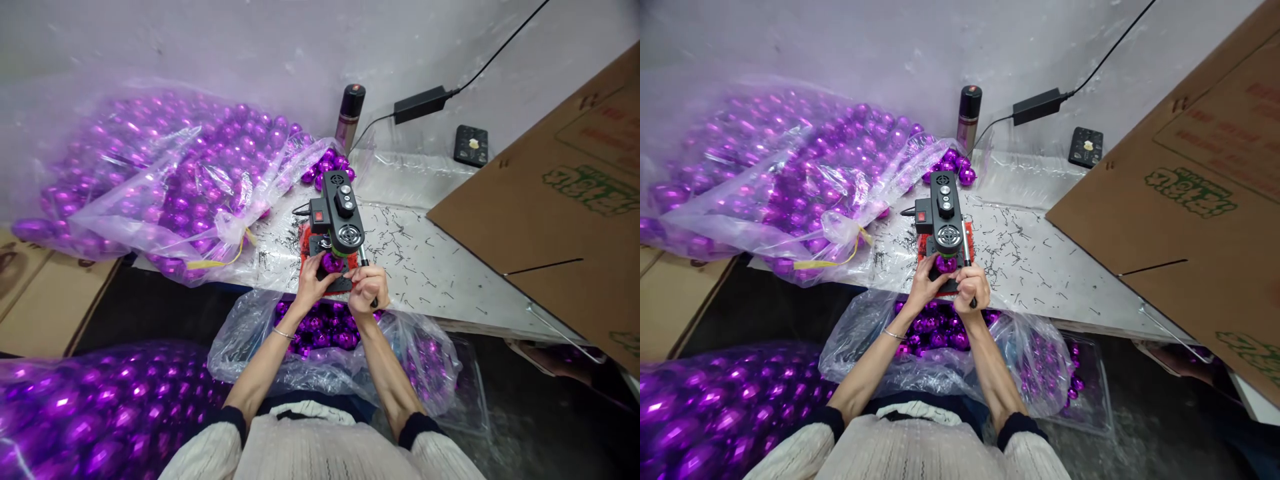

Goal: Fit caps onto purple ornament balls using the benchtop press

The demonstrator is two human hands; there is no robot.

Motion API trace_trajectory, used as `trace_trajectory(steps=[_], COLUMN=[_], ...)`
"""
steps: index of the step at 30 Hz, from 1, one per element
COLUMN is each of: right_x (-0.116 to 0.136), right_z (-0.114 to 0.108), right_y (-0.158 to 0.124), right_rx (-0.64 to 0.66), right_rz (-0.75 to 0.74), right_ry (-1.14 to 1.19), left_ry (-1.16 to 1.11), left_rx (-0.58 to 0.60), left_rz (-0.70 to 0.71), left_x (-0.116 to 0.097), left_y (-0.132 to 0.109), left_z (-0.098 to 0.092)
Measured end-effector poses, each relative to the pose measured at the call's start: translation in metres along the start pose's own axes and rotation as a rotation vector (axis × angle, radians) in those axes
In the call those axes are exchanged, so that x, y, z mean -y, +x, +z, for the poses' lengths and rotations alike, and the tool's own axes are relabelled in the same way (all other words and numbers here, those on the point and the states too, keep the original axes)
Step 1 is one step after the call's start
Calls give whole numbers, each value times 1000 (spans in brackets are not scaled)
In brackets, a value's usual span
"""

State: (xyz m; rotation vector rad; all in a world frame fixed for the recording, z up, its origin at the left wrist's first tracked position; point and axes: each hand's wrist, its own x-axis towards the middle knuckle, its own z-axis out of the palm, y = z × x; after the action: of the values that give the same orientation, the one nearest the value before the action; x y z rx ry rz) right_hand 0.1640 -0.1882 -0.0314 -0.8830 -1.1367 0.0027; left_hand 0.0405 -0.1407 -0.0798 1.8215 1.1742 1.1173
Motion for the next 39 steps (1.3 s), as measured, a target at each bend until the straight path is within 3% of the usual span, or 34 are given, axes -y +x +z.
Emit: trace_trajectory(steps=[6, 12, 16, 20, 22, 25, 29, 33, 36, 39], right_x=[1, 38, 59, 58, 54, 50, 49, 50, 51, 52], right_z=[-2, 0, 1, -1, -2, -2, -2, -2, -2, -2], right_y=[2, 49, 72, 67, 61, 55, 54, 53, 52, 53], right_rx=[51, 42, 107, 125, 116, 94, 84, 83, 79, 83], right_rz=[-43, 53, 101, 47, 40, 46, 35, 24, 14, 18], right_ry=[-21, -117, -143, -154, -146, -134, -132, -146, -162, -171], left_ry=[-5, -10, 27, 129, 153, 149, 202, 270, 352, 471], left_rx=[-6, -33, -108, 18, 62, -27, -283, -364, -334, -291], left_rz=[10, 10, 72, 202, 237, 196, -10, -155, -211, -289], left_x=[2, 0, -5, -5, -3, 5, 24, 43, 47, 46], left_y=[2, 5, -26, -76, -83, -49, 53, 134, 161, 172], left_z=[1, 4, -3, -18, -27, -44, -74, -100, -107, -110])
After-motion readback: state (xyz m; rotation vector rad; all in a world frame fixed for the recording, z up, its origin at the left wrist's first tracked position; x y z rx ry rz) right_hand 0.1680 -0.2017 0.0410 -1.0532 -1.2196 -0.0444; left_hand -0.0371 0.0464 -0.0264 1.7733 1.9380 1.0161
